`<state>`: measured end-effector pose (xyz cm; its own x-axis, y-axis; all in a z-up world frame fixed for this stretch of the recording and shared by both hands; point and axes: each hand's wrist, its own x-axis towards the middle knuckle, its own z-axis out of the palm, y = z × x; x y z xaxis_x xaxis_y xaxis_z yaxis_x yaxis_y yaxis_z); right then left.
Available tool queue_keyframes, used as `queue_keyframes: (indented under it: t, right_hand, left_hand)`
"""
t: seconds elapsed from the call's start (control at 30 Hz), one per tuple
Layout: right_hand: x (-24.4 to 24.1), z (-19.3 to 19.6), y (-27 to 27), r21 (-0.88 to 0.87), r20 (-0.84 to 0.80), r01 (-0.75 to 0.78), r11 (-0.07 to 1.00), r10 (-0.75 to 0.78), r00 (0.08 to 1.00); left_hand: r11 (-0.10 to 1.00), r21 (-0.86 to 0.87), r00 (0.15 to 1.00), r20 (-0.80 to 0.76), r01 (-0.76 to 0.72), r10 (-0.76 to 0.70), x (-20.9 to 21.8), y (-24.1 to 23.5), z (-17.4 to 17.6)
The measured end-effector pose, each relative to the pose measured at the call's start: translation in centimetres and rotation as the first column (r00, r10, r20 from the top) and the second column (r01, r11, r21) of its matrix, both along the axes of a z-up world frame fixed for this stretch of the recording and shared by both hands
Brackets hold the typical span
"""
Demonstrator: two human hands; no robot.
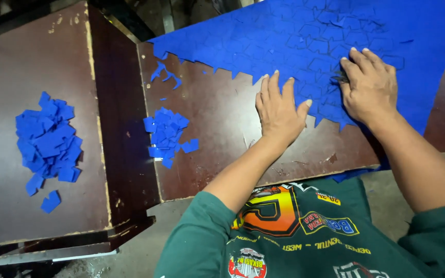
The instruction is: Cutting out small pre-marked diamond shapes from a large piece of blue fabric using a hand-held cutting tool.
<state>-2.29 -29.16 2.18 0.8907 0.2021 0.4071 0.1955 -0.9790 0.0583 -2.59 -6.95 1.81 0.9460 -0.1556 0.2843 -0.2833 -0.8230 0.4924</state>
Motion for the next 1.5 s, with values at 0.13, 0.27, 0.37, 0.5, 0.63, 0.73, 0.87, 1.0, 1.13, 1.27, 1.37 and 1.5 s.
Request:
queue_keyframes:
  t: [0.13, 0.27, 0.37, 0.5, 0.63, 0.73, 0.87, 1.0, 1.13, 1.27, 1.37, 1.5]
  right_hand:
    - [0.0, -0.7, -0.4, -0.003, 0.051, 0.001, 1.000, -0.001, 0.999]
    - [0.0, -0.4, -0.2, 0.032, 0.063, -0.019, 0.999, 0.017, 0.998]
    - [0.2, -0.5, -0.1, 0.030, 0.066, -0.015, 0.999, 0.013, 0.998]
    - [0.2, -0.6, -0.2, 0.029, 0.085, -0.028, 0.999, 0.026, 0.996]
    - [0.2, -0.5, 0.1, 0.065, 0.095, -0.016, 0.998, 0.010, 0.995]
    - [0.2, -0.7, -0.2, 0.073, 0.049, -0.005, 0.997, 0.002, 0.999]
    - [0.2, -0.9, -0.8, 0.066, 0.024, 0.006, 0.998, -0.008, 1.000]
    - [0.2, -1.2, -0.5, -0.012, 0.176, -0.046, 0.999, 0.048, 0.983]
    - [-0.2, -1.1, -0.3, -0.078, 0.084, 0.014, 0.997, -0.008, 0.996]
    - [-0.3, -1.9, -0.7, -0.104, 0.173, 0.024, 0.994, -0.006, 0.985]
    - [-0.4, -1.8, -0.6, -0.123, 0.170, 0.026, 0.992, -0.005, 0.985]
    - [-0.4, -2.0, -0.6, -0.143, 0.195, 0.051, 0.988, -0.022, 0.981]
  left_hand:
    - [0.999, -0.013, 0.994, 0.100, 0.043, -0.042, -1.0, 0.3, 0.1]
    - [0.993, 0.094, 0.981, 0.177, 0.069, -0.085, -1.5, -0.6, 0.4]
    - [0.993, 0.062, 0.986, 0.131, 0.097, -0.104, -1.3, -1.6, 0.3]
    - [0.975, -0.200, 0.992, -0.049, 0.100, -0.112, -1.3, -2.2, -0.4]
    - [0.773, -0.545, 0.813, -0.578, -0.324, -0.066, -1.3, -1.8, 4.5]
    - [0.438, -0.685, 0.714, -0.688, -0.582, -0.128, -1.0, -1.8, 5.1]
    - [0.260, -0.701, 0.679, -0.711, -0.664, -0.183, 0.6, -2.4, 2.3]
    - [-0.032, -0.795, 0.785, -0.590, -0.605, -0.190, 1.4, -2.5, -0.2]
    - [-0.040, -0.796, 0.793, -0.594, -0.604, -0.136, 1.8, -1.2, 1.7]
    - [0.145, -0.845, 0.786, -0.532, -0.514, -0.314, 2.2, -0.4, 0.4]
    - [0.433, -0.788, 0.735, -0.591, -0.438, -0.333, 1.8, 1.2, 4.3]
    - [0.654, -0.619, 0.690, -0.696, -0.435, -0.201, 1.3, 2.5, 8.3]
